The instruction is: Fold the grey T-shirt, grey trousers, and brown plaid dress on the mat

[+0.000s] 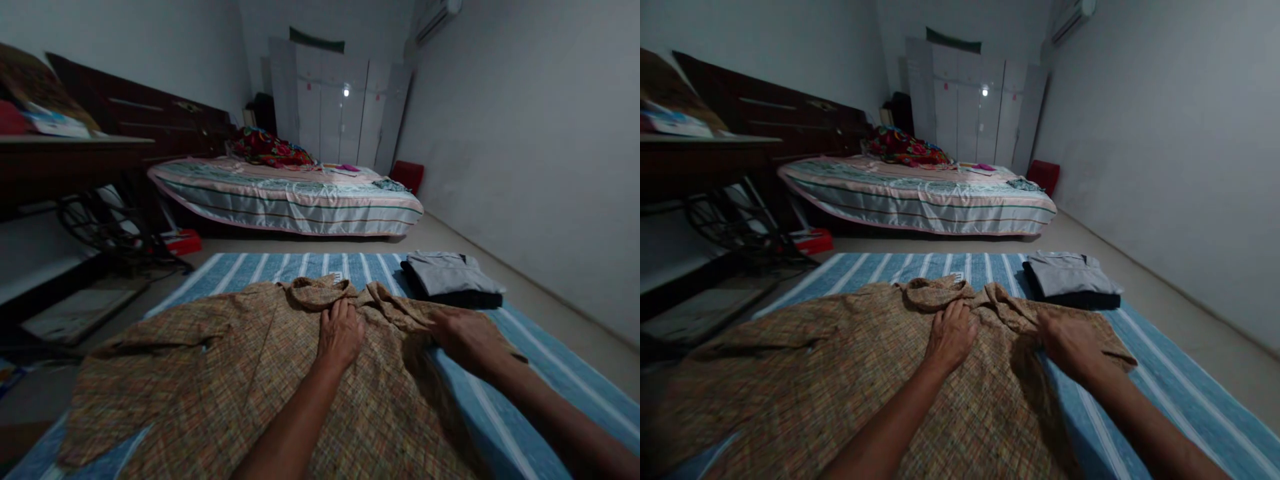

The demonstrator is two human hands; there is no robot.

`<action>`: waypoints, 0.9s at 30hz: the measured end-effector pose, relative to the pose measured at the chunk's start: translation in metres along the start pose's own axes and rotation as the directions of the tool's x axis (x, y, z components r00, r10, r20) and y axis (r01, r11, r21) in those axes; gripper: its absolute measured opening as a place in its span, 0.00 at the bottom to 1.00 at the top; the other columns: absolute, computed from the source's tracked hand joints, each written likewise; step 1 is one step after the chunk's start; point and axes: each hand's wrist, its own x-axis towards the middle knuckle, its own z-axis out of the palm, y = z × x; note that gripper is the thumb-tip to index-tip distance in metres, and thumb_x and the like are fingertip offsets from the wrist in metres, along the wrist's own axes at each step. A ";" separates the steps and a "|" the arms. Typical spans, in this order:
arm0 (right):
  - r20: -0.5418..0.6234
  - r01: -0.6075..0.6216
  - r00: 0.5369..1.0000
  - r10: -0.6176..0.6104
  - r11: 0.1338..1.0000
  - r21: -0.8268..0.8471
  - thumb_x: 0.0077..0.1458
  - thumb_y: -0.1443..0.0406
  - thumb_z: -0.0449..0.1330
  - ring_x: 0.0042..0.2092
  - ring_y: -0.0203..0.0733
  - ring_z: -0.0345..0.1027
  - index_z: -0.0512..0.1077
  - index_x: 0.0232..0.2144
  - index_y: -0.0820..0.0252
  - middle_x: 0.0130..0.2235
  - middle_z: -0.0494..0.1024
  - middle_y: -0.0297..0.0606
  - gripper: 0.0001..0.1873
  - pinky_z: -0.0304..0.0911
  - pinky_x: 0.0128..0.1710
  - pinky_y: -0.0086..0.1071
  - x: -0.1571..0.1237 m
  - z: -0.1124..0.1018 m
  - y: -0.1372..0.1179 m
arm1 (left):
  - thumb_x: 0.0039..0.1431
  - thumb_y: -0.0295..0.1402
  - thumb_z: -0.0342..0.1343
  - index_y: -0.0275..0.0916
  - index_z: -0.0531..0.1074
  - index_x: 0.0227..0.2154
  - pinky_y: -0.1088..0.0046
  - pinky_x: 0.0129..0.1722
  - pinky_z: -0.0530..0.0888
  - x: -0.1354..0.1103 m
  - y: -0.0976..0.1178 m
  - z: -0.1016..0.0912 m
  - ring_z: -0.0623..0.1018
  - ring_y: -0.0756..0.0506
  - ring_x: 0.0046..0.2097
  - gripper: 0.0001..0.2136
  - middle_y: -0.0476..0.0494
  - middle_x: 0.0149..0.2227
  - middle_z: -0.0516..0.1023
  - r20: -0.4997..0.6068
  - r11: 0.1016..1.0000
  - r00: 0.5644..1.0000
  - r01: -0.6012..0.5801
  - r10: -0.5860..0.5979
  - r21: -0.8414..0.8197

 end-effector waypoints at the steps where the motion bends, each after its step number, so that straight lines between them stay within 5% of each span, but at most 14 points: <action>1: -0.003 0.087 0.996 -0.087 0.991 0.099 0.61 0.67 0.49 0.34 0.42 0.73 0.71 0.34 0.58 0.35 0.78 0.41 0.11 0.54 0.29 0.31 0.004 0.001 -0.021 | 0.62 0.36 0.50 0.36 0.69 0.48 0.54 0.56 0.62 0.000 0.000 0.000 0.64 0.39 0.61 0.14 0.35 0.58 0.68 0.009 1.000 1.000 0.003 -0.003 0.001; 3: -0.078 0.267 0.964 -0.256 0.917 0.298 0.59 0.68 0.51 0.39 0.41 0.72 0.71 0.39 0.57 0.39 0.78 0.39 0.10 0.58 0.35 0.29 0.019 0.004 -0.058 | 0.63 0.35 0.49 0.36 0.68 0.48 0.54 0.56 0.63 -0.001 -0.001 -0.002 0.64 0.39 0.60 0.13 0.35 0.59 0.68 0.034 1.000 0.999 0.004 -0.004 0.000; 6: -0.131 0.287 0.958 -0.256 0.871 0.398 0.62 0.65 0.50 0.45 0.39 0.70 0.72 0.42 0.55 0.43 0.78 0.36 0.12 0.59 0.43 0.29 0.051 0.020 -0.079 | 0.64 0.31 0.46 0.36 0.69 0.48 0.55 0.56 0.62 -0.001 -0.001 -0.003 0.63 0.39 0.61 0.13 0.36 0.60 0.67 0.057 1.000 0.998 0.004 -0.004 -0.001; 12: -0.128 -0.074 0.983 0.128 0.931 0.359 0.64 0.61 0.47 0.53 0.49 0.64 0.68 0.48 0.61 0.51 0.72 0.49 0.16 0.57 0.49 0.40 0.089 0.072 -0.041 | 0.62 0.36 0.51 0.33 0.67 0.51 0.54 0.58 0.61 -0.001 -0.003 0.001 0.64 0.37 0.60 0.17 0.34 0.60 0.67 0.040 1.000 0.999 0.009 -0.009 0.006; 17: -0.161 -0.098 0.974 0.156 0.942 0.320 0.65 0.55 0.46 0.54 0.48 0.62 0.68 0.47 0.56 0.49 0.72 0.44 0.18 0.56 0.50 0.39 0.088 0.092 -0.034 | 0.61 0.35 0.51 0.35 0.70 0.44 0.58 0.54 0.65 -0.002 0.000 -0.005 0.69 0.38 0.55 0.12 0.36 0.52 0.72 0.031 1.000 0.999 0.024 -0.024 0.008; 27: -0.186 -0.081 0.969 0.161 0.923 0.377 0.64 0.56 0.46 0.53 0.46 0.63 0.69 0.44 0.56 0.48 0.73 0.42 0.17 0.56 0.49 0.38 0.087 0.094 -0.035 | 0.60 0.27 0.49 0.38 0.71 0.36 0.67 0.51 0.68 0.006 -0.011 -0.024 0.71 0.43 0.46 0.06 0.43 0.41 0.75 0.037 0.999 0.999 0.026 -0.025 -0.027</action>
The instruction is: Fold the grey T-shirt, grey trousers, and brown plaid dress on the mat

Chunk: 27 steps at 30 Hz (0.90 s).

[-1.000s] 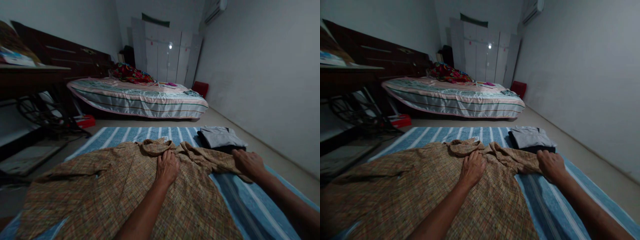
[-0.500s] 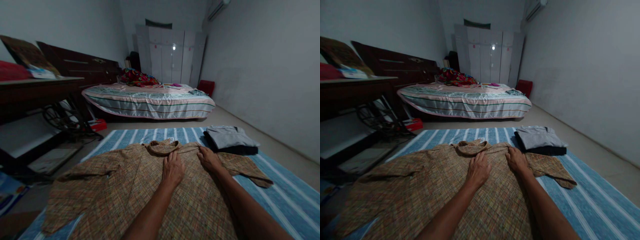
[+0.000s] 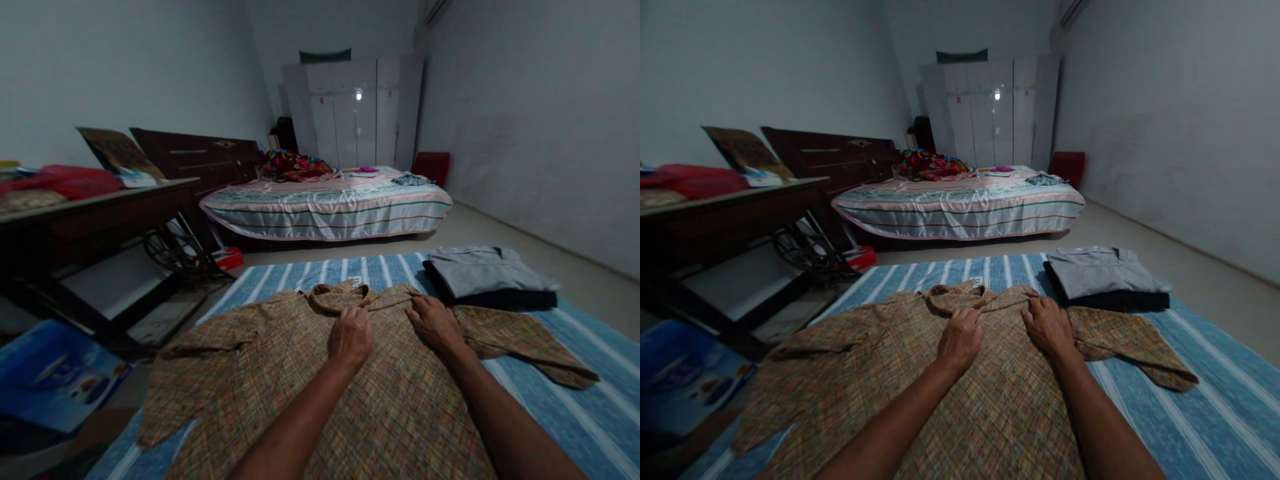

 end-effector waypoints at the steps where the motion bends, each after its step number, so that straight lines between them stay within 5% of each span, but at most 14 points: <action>1: -0.001 0.000 1.000 0.000 1.000 0.007 0.64 0.56 0.46 0.53 0.46 0.63 0.70 0.44 0.56 0.47 0.73 0.42 0.17 0.55 0.49 0.38 0.000 -0.001 0.000 | 0.60 0.27 0.48 0.39 0.71 0.36 0.67 0.51 0.68 0.004 -0.002 -0.004 0.71 0.43 0.46 0.07 0.43 0.41 0.75 -0.015 1.000 1.000 -0.013 0.013 0.021; 7: 0.018 0.001 1.000 -0.001 1.000 0.020 0.64 0.56 0.46 0.52 0.46 0.63 0.69 0.42 0.56 0.48 0.72 0.42 0.16 0.56 0.48 0.39 0.000 -0.005 -0.002 | 0.50 0.25 0.55 0.40 0.70 0.47 0.60 0.56 0.64 0.031 -0.017 -0.024 0.66 0.39 0.58 0.19 0.39 0.58 0.69 0.094 0.982 0.995 -0.060 0.044 0.178; 13: 0.013 0.001 1.000 -0.001 1.000 0.026 0.64 0.57 0.46 0.52 0.46 0.63 0.69 0.43 0.56 0.48 0.73 0.42 0.16 0.55 0.47 0.38 -0.001 -0.005 -0.003 | 0.59 0.26 0.47 0.38 0.76 0.38 0.65 0.45 0.69 0.041 -0.037 -0.034 0.78 0.40 0.44 0.12 0.39 0.40 0.80 0.222 0.968 0.974 -0.094 0.041 0.231; 25: 0.012 -0.008 1.000 0.008 1.000 0.009 0.64 0.56 0.45 0.52 0.47 0.64 0.69 0.40 0.55 0.47 0.73 0.42 0.15 0.55 0.46 0.40 -0.001 -0.003 -0.001 | 0.63 0.32 0.46 0.38 0.74 0.40 0.70 0.36 0.67 0.086 -0.030 -0.079 0.77 0.41 0.40 0.11 0.40 0.37 0.79 0.310 0.891 0.906 -0.374 0.290 0.259; 27: 0.016 -0.004 1.000 0.004 1.000 0.008 0.64 0.56 0.46 0.52 0.48 0.63 0.69 0.40 0.56 0.48 0.73 0.42 0.15 0.55 0.47 0.40 -0.001 -0.003 -0.001 | 0.61 0.30 0.48 0.39 0.74 0.40 0.70 0.37 0.67 0.093 -0.031 -0.078 0.77 0.41 0.41 0.10 0.40 0.37 0.79 0.289 0.905 0.920 -0.341 0.265 0.253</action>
